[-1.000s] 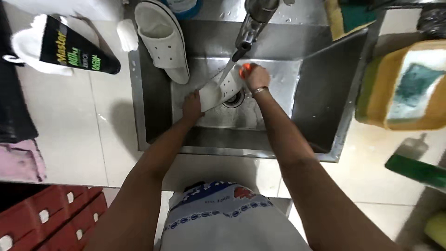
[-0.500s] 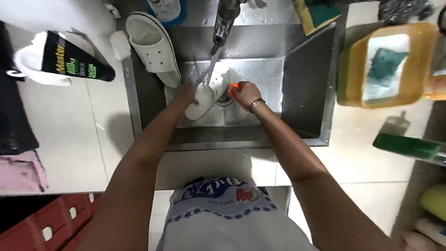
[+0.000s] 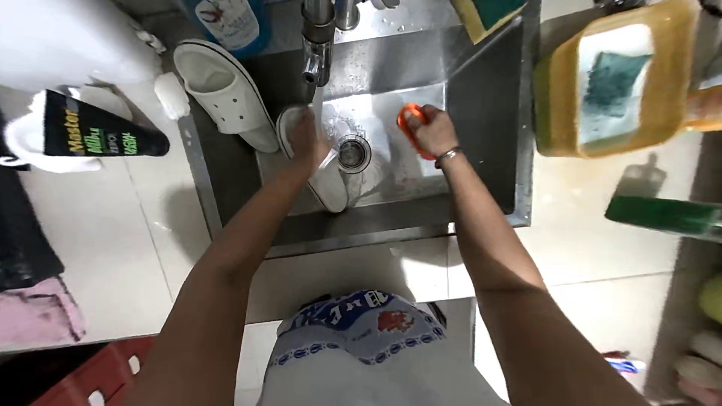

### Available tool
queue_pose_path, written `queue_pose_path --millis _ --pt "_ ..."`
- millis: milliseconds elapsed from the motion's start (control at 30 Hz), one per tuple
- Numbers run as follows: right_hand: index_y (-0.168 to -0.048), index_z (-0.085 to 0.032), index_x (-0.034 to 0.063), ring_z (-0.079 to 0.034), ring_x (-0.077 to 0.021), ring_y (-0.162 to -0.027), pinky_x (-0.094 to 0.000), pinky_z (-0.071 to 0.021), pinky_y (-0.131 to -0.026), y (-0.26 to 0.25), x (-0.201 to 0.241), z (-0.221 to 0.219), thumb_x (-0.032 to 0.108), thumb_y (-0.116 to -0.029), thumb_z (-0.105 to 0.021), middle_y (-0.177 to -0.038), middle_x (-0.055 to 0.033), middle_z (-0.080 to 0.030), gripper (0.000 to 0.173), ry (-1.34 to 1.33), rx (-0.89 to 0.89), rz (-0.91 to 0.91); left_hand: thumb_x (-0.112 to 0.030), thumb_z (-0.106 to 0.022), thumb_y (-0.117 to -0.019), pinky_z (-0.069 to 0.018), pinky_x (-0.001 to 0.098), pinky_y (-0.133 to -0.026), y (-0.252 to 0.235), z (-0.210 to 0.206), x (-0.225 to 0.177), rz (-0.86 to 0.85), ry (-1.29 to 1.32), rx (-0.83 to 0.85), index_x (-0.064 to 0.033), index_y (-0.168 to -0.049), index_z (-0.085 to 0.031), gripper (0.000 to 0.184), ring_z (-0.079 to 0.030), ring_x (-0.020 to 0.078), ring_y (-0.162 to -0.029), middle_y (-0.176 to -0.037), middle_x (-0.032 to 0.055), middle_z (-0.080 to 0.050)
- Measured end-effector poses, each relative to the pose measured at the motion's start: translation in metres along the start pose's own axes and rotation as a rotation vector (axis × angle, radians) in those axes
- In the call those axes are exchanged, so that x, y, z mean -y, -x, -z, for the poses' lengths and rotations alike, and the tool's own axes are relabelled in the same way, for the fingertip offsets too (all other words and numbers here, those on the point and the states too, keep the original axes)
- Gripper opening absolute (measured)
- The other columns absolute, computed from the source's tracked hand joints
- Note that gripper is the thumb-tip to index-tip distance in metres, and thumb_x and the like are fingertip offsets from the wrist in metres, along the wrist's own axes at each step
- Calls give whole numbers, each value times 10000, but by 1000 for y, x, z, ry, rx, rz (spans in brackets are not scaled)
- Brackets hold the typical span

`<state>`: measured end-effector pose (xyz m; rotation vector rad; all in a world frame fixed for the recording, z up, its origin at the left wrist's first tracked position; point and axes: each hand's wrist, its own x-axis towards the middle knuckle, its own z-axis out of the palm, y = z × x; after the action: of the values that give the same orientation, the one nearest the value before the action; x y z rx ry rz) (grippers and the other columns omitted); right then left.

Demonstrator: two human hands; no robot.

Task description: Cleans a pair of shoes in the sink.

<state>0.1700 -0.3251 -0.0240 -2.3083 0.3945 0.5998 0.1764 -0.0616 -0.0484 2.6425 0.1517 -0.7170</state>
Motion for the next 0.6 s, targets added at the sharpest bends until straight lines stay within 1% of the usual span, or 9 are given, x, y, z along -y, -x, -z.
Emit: queue_pose_path --millis 67,167,233,267,333,367,433,500,600 --pt "-1236 -643 -11 -671 -404 -1057 -619 -495 -946 -7 12 5 429 -1050 -565 -1121 -256 -684 484 24 9 67 -451 -688 -961 -408 665 -1075 15 19 1 151 37 56 115 -1471 -411 811 -528 489 -1324 -1428 343 -524" --pt "-1236 -639 -16 -691 -371 -1002 -585 -525 -934 -11 34 -3 343 -1025 -636 -1096 -240 -691 417 22 59 169 -424 -543 -1058 -425 661 -1048 27 30 18 246 153 163 104 -1329 -565 594 -570 482 -1268 -1320 341 -593" --pt "-1255 -635 -17 -684 -390 -1043 -600 -510 -959 -13 49 -8 329 -1003 -674 -1125 -252 -691 429 41 65 187 -394 -518 -1081 -427 626 -1069 36 22 34 265 380 102 84 -1315 -593 538 -587 456 -1247 -1289 328 -615" --pt "-1253 -636 -17 -682 -397 -1053 -606 -505 -960 -15 53 -10 341 -1001 -677 -1125 -256 -692 440 61 55 189 -365 -509 -1090 -435 585 -1082 41 14 42 270 528 46 80 -1336 -578 513 -593 425 -1241 -1295 315 -614" --pt "-1249 -641 -10 -674 -422 -1069 -634 -495 -955 -21 56 -16 386 -1009 -657 -1126 -261 -692 463 127 45 180 -337 -476 -1105 -480 502 -1053 49 -5 52 329 844 -29 53 -1413 -506 498 -612 338 -1202 -1311 273 -604" --pt "-1267 -642 3 -664 -444 -1106 -657 -482 -972 -24 58 -20 407 -1014 -644 -1151 -267 -691 477 183 56 167 -347 -469 -1106 -517 475 -1019 50 -15 56 385 996 -30 14 -1463 -460 508 -625 301 -1184 -1330 244 -598" --pt "-1309 -653 35 -637 -480 -1174 -699 -446 -1006 -34 59 -39 447 -1011 -629 -1215 -279 -684 509 320 92 160 -363 -476 -1102 -551 460 -989 44 -37 65 475 1239 44 -63 -1552 -346 556 -622 288 -1206 -1411 214 -556" --pt "-1321 -660 48 -601 -487 -1232 -706 -400 -1047 -49 56 -72 454 -1003 -618 -1287 -280 -658 517 444 142 183 -379 -540 -1075 -562 443 -967 33 -62 79 527 1323 110 -70 -1543 -358 590 -631 276 -1186 -1393 196 -570" --pt "-1335 -662 61 -557 -469 -1299 -680 -371 -1092 -68 63 -124 443 -1020 -587 -1359 -267 -621 501 556 196 281 -444 -643 -1009 -567 460 -981 20 -81 95 534 1255 170 -24 -1504 -415 688 -652 295 -1181 -1350 217 -613"
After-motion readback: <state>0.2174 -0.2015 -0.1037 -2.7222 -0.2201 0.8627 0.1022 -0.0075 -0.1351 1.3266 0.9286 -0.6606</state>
